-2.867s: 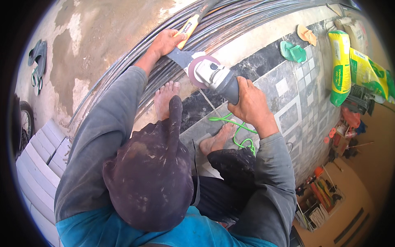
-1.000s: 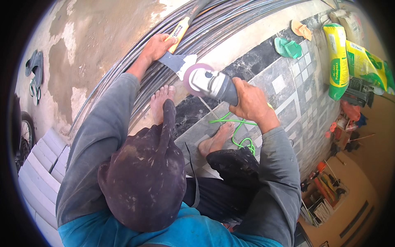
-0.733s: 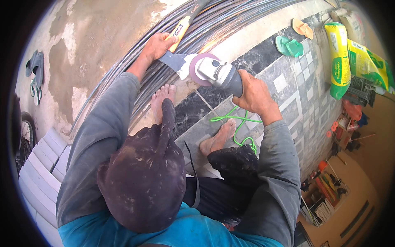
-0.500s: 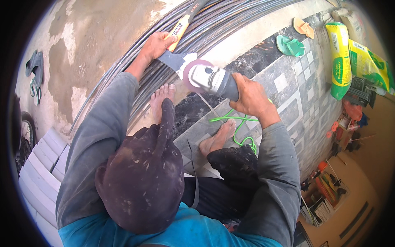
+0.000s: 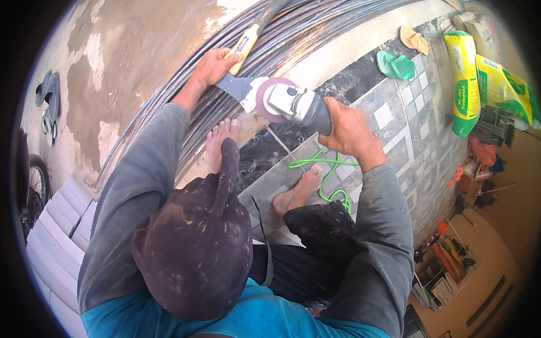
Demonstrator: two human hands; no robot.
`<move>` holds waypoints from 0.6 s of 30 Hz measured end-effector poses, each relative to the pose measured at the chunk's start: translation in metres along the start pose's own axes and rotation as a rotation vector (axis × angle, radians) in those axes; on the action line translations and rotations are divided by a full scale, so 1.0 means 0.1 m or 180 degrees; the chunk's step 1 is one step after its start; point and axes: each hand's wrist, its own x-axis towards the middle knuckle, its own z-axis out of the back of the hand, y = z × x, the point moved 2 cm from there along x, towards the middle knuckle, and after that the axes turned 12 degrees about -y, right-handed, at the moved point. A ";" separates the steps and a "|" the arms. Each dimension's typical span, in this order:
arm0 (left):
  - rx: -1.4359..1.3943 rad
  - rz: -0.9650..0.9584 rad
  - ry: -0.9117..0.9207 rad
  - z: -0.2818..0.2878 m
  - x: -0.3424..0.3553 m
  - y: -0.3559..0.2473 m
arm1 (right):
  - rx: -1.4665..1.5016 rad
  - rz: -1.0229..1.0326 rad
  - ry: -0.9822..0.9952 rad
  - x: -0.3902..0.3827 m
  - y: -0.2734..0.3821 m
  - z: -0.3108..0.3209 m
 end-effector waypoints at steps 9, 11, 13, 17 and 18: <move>-0.0125 -0.0064 -0.0103 -0.06 0.01 0.01 | 0.0052 -0.0192 -0.0084 0.11 -0.14 0.04; -0.0026 -0.0079 -0.0120 -0.04 0.00 0.03 | 0.0039 0.0026 -0.0040 0.05 -0.04 0.02; -0.0003 -0.0048 -0.0116 -0.03 0.00 0.04 | -0.0024 0.0264 0.0114 0.01 0.05 -0.01; -0.0045 0.0073 0.0073 -0.02 0.00 -0.03 | 0.0160 0.0030 -0.0035 0.11 -0.05 0.08; -0.0037 0.0097 0.0121 -0.02 0.02 -0.04 | 0.0020 -0.0213 0.0074 0.13 -0.13 0.09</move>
